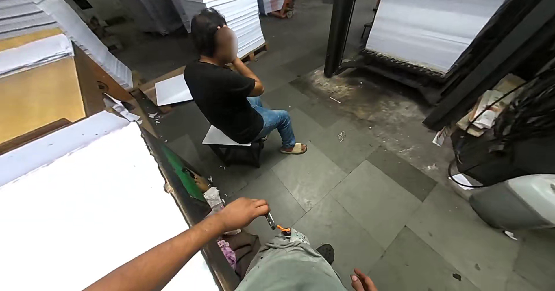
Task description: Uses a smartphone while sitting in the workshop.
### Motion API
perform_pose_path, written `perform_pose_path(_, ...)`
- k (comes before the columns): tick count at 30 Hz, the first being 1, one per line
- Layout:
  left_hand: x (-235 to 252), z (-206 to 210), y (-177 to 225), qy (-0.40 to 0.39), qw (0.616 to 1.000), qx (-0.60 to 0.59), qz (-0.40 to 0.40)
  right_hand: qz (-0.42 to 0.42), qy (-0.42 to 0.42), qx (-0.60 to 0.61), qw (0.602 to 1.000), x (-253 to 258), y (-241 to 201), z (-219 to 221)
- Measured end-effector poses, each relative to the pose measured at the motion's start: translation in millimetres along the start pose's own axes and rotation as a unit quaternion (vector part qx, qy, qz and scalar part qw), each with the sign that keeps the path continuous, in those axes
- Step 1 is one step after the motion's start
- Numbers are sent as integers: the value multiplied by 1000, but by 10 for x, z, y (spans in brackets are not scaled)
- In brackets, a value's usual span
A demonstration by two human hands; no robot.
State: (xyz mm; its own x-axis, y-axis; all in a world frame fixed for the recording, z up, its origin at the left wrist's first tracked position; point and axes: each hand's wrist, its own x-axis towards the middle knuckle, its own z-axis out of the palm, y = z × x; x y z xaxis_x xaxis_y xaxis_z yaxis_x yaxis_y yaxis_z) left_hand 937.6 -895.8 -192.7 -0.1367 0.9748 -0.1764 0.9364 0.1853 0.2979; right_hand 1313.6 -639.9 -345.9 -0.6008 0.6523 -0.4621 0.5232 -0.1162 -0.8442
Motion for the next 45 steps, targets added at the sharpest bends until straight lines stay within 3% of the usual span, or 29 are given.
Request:
perform_pose_path(3, 60, -153, -70, -50, 997, 53, -23, -14, -13, -11, 1000, 101, -123, 11)
perform_pose_path(6, 134, -270, -57, -45, 989, 20, -137, -40, -34, -10, 999, 187, -339, 53)
perform_pose_path(9, 195, -331, 73, 48, 976, -50, -207, -65, -57, 1, 996, 204, -660, 115)
perform_pose_path(13, 405, -383, 467, 218, 945, -154, -191, -62, -130, 61, 988, 132, -1271, 212)
perform_pose_path(15, 594, -411, 700, 278, 881, -322, -208, -69, -178, 92, 977, 84, -1526, 263)
perform_pose_path(17, 774, -510, 1008, 295, 758, -533, -232, -90, -213, 143, 962, 47, -1706, 313)
perform_pose_path(19, 883, -581, 1334, 278, 638, -673, -251, -131, -204, 250, 937, -15, -1826, 363)
perform_pose_path(21, 938, -565, 1571, 238, 589, -734, -241, -173, -152, 392, 891, -50, -1966, 389)
perform_pose_path(24, 923, -528, 1785, 122, 603, -760, -209, -194, -96, 515, 829, -81, -2202, 268)
perform_pose_path(28, 941, -526, 1772, 13, 667, -731, -143, -203, -103, 531, 816, -139, -2400, 75)
perform_pose_path(31, 985, -514, 1711, -9, 686, -720, -105, -217, -90, 520, 821, -167, -2459, 55)
perform_pose_path(42, 1057, -548, 1344, -61, 694, -715, -54, -225, -73, 491, 838, -6, -2616, 179)
perform_pose_path(45, 1028, -596, 1218, -61, 718, -692, -32, -218, -72, 490, 841, 54, -2671, 244)
